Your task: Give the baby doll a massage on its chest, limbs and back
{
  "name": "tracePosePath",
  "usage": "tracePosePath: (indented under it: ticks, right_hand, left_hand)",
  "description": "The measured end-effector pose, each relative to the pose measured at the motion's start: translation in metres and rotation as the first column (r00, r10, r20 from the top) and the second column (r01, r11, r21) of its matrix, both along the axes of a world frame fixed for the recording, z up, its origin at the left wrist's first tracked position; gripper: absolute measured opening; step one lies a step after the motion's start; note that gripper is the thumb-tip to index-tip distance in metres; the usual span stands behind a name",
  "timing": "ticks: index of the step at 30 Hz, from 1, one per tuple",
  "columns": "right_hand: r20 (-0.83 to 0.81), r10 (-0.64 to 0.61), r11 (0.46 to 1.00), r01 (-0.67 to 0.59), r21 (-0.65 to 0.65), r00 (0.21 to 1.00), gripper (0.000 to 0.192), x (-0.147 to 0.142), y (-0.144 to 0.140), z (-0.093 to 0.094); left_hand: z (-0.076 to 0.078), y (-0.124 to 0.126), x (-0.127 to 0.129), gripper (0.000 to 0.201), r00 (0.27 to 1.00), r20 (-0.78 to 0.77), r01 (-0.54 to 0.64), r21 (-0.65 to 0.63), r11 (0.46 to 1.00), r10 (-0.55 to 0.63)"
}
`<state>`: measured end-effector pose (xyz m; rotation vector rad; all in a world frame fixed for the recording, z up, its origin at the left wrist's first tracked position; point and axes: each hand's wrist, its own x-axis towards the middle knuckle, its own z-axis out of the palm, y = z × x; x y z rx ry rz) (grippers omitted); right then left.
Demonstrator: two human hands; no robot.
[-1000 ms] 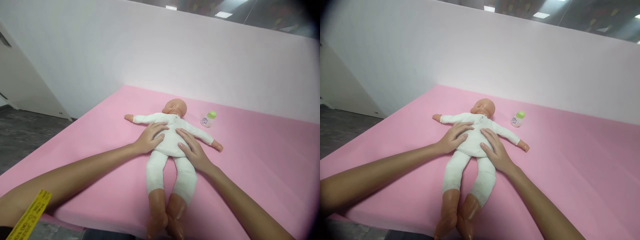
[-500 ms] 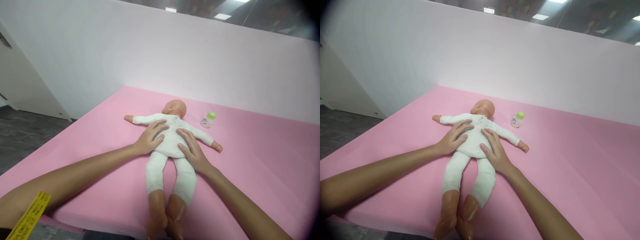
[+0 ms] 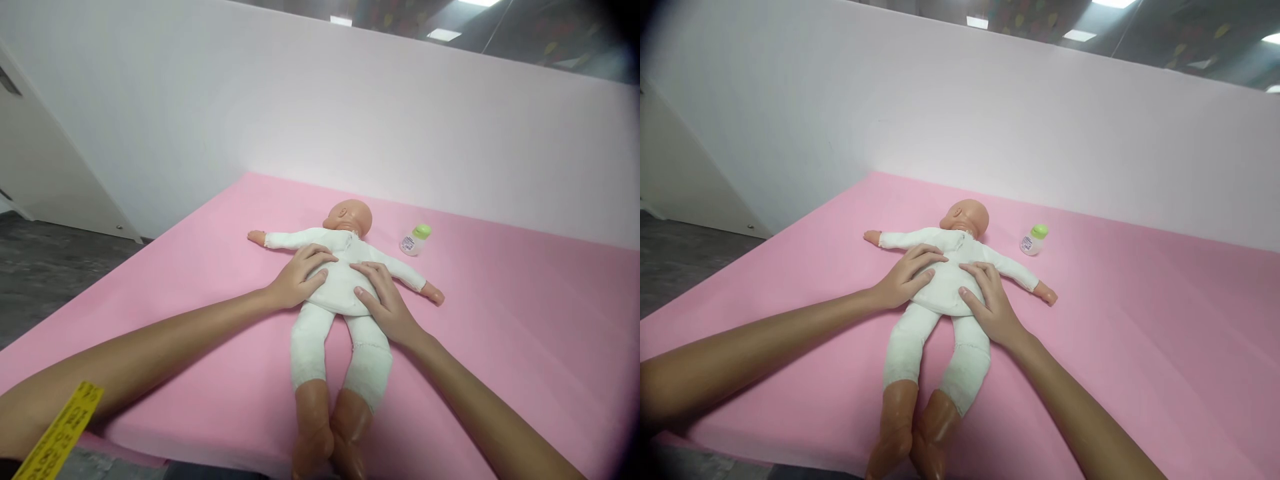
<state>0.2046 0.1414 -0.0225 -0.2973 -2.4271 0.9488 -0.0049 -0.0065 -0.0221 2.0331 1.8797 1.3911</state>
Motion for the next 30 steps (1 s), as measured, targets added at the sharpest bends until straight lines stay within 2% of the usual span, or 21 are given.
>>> tracePosePath:
  ticks: [7, 15, 21, 24, 27, 30]
  right_hand:
    - [0.007, -0.009, 1.000, 0.009, 0.007, 1.000, 0.044, 0.0003, 0.0005, -0.0008]
    - [-0.006, 0.029, 1.000, -0.029, 0.012, 1.000, 0.058, 0.0006, 0.0007, -0.0026]
    - [-0.016, 0.018, 1.000, -0.018, 0.018, 1.000, 0.049, 0.0005, -0.0004, 0.0011]
    - [-0.002, 0.007, 1.000, -0.007, 0.021, 1.000, 0.042, 0.0005, -0.0003, 0.0023]
    - [0.009, 0.004, 1.000, -0.005, 0.026, 1.000, 0.040, 0.0009, -0.0002, 0.0018]
    - [0.013, 0.029, 0.999, -0.030, 0.012, 0.999, 0.051, 0.0013, -0.0003, 0.0005]
  left_hand:
    - [0.0003, -0.0001, 0.0005, 0.034, 1.000, 0.010, 0.014, 0.013, 1.000, -0.014]
    - [0.0031, -0.0022, 0.0037, 0.039, 0.999, 0.033, 0.005, 0.010, 1.000, -0.005]
    - [0.0024, -0.0011, 0.0022, 0.022, 0.999, 0.052, 0.002, 0.000, 1.000, -0.002]
    - [0.0040, -0.0011, 0.0023, 0.020, 0.999, 0.051, 0.003, 0.004, 1.000, -0.003]
    - [0.0052, -0.0016, 0.0029, 0.022, 0.999, 0.045, 0.002, -0.007, 1.000, -0.002]
    - [0.0043, -0.0020, 0.0033, 0.035, 0.999, 0.050, 0.000, 0.013, 1.000, -0.001]
